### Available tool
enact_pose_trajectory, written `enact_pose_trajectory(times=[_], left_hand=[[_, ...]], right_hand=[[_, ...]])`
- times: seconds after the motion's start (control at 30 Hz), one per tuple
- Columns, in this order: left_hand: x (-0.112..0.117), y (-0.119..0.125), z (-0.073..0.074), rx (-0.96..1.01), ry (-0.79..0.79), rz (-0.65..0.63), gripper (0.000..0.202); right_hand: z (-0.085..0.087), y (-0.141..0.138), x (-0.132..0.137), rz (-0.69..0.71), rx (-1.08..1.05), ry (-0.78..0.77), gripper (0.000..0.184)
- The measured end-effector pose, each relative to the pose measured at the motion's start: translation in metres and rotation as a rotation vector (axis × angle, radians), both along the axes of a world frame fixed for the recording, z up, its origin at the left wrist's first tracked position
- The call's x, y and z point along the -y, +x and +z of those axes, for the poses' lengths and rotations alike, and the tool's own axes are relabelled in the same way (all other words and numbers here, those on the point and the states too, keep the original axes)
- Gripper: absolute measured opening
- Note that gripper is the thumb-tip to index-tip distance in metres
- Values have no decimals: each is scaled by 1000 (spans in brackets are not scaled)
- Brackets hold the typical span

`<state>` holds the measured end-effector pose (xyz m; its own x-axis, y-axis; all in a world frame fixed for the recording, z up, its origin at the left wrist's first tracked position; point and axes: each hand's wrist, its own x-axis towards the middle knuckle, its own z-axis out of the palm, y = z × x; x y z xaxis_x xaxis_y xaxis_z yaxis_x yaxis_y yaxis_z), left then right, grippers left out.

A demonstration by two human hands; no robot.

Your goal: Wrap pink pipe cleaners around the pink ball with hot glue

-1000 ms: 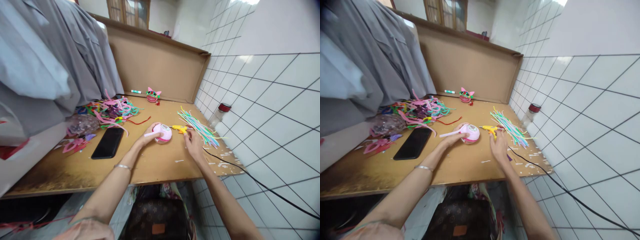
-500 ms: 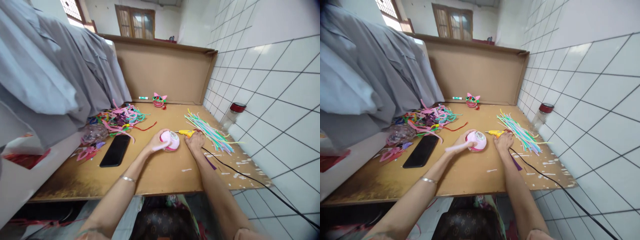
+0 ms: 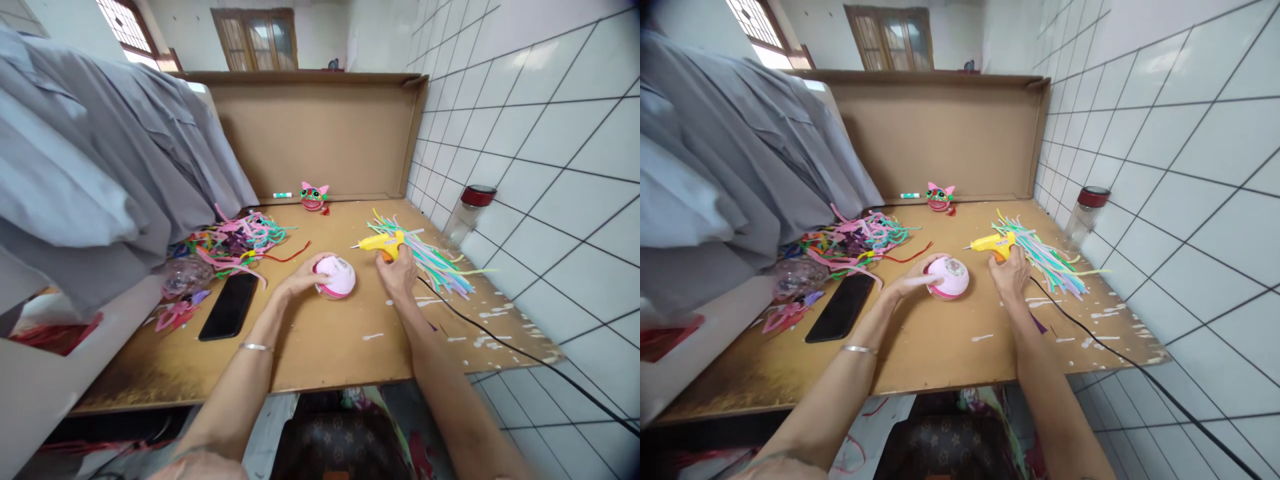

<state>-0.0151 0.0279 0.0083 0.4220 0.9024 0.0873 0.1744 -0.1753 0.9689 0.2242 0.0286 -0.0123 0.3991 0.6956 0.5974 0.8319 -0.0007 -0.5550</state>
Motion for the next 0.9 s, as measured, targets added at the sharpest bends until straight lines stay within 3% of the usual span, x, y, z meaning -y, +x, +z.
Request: enact_pose_trajectory(times=[0.2, 0.63, 0.9], left_hand=[[3, -18, -7, 18, -1, -14, 66], [8, -13, -6, 44, -39, -70, 72], [8, -13, -8, 66, -79, -101, 78]], right_hand=[[1, -6, 6, 116, 64, 125, 22], [3, -11, 13, 204, 185, 198, 16], [0, -11, 11, 230, 202, 330, 13]])
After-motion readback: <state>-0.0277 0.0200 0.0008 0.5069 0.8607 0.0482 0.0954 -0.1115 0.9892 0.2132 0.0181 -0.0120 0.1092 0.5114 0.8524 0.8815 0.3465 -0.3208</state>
